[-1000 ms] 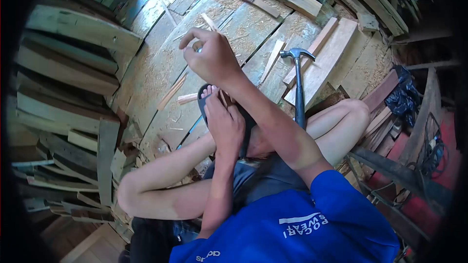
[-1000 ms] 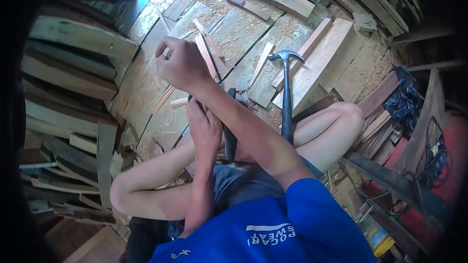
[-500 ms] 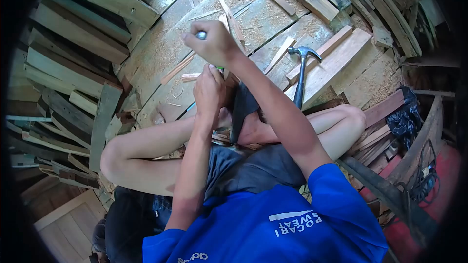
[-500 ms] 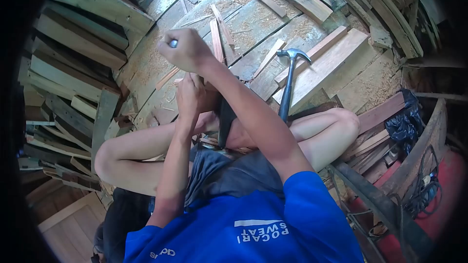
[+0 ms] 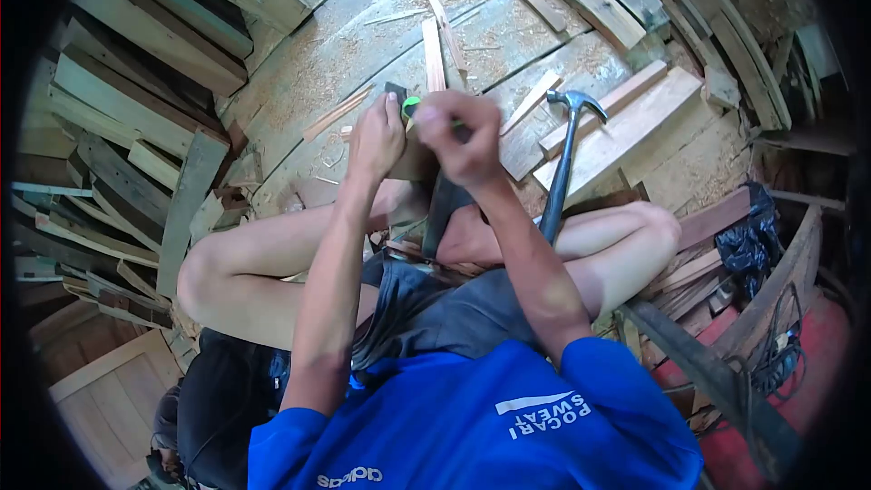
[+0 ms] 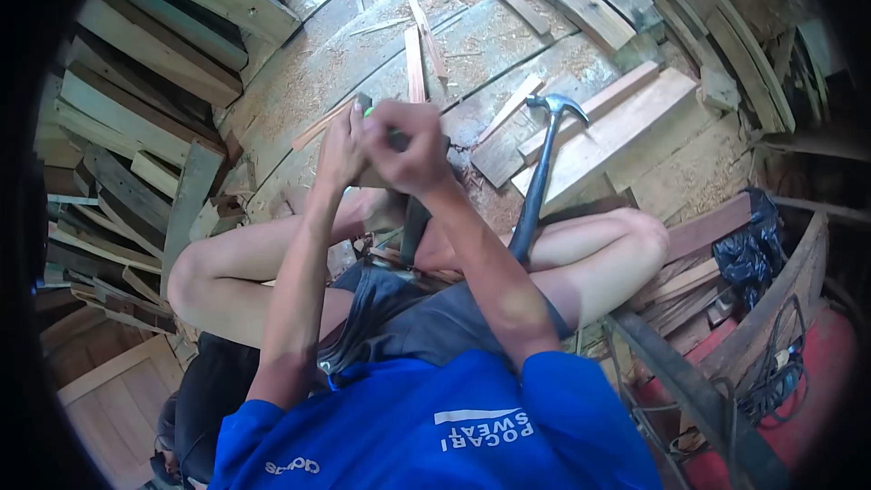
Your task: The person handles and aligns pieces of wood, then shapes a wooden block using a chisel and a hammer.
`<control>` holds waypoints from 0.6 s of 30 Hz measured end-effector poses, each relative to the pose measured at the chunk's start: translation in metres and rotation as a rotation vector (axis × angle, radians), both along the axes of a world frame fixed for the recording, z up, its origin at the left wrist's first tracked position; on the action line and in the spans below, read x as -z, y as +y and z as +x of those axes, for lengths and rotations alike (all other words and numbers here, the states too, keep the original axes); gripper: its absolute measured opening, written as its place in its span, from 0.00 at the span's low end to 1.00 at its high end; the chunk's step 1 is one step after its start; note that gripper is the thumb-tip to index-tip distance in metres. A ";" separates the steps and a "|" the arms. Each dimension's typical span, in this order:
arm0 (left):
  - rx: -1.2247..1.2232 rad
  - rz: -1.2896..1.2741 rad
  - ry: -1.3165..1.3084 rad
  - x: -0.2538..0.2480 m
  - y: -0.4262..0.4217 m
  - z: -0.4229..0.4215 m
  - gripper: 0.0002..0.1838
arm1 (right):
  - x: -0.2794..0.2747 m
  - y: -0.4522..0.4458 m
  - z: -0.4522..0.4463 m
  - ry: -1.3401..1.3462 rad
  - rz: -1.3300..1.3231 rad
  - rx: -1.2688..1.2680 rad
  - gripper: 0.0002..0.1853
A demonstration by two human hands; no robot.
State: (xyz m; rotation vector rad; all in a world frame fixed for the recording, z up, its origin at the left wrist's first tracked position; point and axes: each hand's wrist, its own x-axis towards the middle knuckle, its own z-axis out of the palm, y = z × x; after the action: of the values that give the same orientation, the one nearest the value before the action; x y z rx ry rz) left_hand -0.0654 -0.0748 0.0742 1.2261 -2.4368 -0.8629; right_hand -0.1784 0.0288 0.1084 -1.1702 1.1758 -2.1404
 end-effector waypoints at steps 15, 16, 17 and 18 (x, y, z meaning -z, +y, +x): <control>-0.292 0.112 0.139 0.003 0.023 -0.004 0.10 | -0.131 -0.024 -0.043 -0.203 -0.093 -0.064 0.18; -0.287 0.127 0.149 0.004 0.023 -0.004 0.11 | -0.135 -0.023 -0.042 -0.195 -0.102 -0.050 0.18; -0.283 0.141 0.160 0.007 0.022 -0.004 0.11 | -0.138 -0.022 -0.041 -0.186 -0.111 -0.038 0.17; -0.282 0.161 0.185 0.010 0.021 -0.003 0.11 | -0.142 -0.021 -0.040 -0.181 -0.119 -0.026 0.17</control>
State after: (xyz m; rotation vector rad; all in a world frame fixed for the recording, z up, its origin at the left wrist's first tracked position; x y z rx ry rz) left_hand -0.0688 -0.0542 0.0645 1.4331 -2.0229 -1.0506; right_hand -0.2180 0.0082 0.2500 -1.0095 0.9612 -2.2693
